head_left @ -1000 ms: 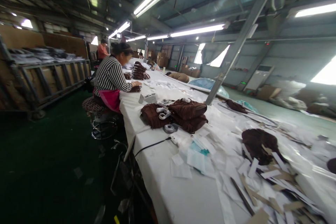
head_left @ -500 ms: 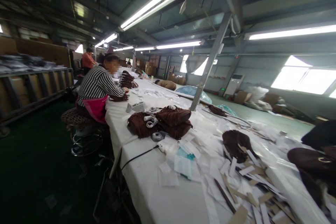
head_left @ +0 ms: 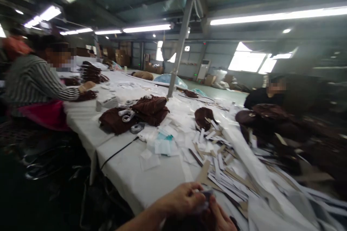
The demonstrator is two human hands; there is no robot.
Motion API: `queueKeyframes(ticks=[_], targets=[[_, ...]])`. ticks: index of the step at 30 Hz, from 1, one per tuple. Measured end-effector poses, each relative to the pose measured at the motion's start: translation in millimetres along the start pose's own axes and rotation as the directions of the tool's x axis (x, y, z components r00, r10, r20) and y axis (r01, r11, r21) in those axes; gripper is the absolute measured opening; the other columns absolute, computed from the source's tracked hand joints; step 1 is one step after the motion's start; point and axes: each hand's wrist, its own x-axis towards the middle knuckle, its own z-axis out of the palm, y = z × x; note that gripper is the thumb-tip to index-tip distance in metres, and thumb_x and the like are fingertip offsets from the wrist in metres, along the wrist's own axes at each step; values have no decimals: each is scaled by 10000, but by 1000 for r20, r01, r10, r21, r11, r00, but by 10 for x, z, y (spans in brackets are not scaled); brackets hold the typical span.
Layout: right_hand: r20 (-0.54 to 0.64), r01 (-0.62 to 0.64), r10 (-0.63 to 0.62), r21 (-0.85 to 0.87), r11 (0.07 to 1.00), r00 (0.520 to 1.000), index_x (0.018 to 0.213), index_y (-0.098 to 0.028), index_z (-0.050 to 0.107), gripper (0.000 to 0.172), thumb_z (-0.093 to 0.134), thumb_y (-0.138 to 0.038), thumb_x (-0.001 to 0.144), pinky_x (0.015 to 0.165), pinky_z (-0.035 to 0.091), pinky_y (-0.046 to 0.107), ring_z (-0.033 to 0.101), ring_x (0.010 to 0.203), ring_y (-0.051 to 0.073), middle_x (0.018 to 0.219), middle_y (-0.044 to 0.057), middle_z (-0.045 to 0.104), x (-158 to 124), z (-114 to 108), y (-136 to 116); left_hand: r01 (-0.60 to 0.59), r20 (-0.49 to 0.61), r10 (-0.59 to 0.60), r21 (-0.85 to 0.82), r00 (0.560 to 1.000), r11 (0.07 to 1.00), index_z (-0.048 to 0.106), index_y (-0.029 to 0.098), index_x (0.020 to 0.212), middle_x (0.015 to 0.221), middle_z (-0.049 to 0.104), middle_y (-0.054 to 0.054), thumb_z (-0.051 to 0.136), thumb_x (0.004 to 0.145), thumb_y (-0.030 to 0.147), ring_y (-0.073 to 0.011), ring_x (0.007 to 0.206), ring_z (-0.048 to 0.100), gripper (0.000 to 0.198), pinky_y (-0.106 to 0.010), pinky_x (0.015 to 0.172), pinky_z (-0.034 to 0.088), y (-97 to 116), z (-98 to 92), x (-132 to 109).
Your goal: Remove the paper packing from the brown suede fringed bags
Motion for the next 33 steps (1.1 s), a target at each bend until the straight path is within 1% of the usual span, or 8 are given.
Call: queueKeyframes(ticks=[1,4,8,12,16,22,28,33], targets=[[9,-28,27,45,999,1000,782,-151,714,519,768,-616,556,509,561,333,687,668,259,687,86,711,4,1,-8,6,56,-4,-20,998,1000,576,151,1020,720,525,29,544,820,485,-77,588,436,391,-177,549,355,8,-22,-9],[78,-130,114,245,961,990,734,-141,726,445,849,-491,488,477,536,286,689,596,237,630,48,721,17,20,-31,-1,155,11,-65,988,998,511,170,1021,730,513,36,531,828,529,-75,594,432,408,-171,553,346,-38,-75,26],[95,-191,167,398,897,981,695,-141,730,359,883,-375,469,485,526,246,687,582,207,605,23,723,19,32,-6,-49,83,49,-6,995,999,491,162,929,651,488,45,496,848,524,-79,537,421,371,-185,512,331,-94,-17,58],[125,-254,222,398,882,967,708,-146,736,361,894,-355,459,488,526,222,687,590,192,611,17,722,40,2,33,-71,-17,73,98,997,993,548,151,870,664,526,30,521,856,404,-95,585,462,256,-197,553,357,-60,20,61],[203,-302,243,354,885,949,768,-150,736,403,899,-347,457,501,530,211,688,606,181,667,19,735,87,-24,48,-44,-71,55,150,996,988,590,142,877,632,508,41,556,830,346,-87,544,426,213,-193,509,333,-70,-35,105],[140,-264,227,365,893,964,719,-143,717,395,909,-327,428,514,532,224,684,598,188,615,7,718,76,-48,60,-25,-37,31,140,999,990,600,134,922,648,521,26,525,844,405,-95,540,442,292,-196,492,327,-114,-11,118],[143,-234,194,366,900,970,738,-144,720,396,890,-367,458,523,530,250,683,612,203,628,17,719,29,2,16,-74,85,63,134,994,988,550,157,981,701,531,25,478,867,499,-91,568,434,368,-193,525,342,-121,-61,110],[194,-261,204,341,903,960,817,-129,732,421,879,-373,508,564,531,215,672,618,161,669,25,731,75,-35,56,-87,1,90,236,996,968,583,155,904,662,551,24,483,868,448,-106,576,459,311,-210,551,346,-122,-86,125]])
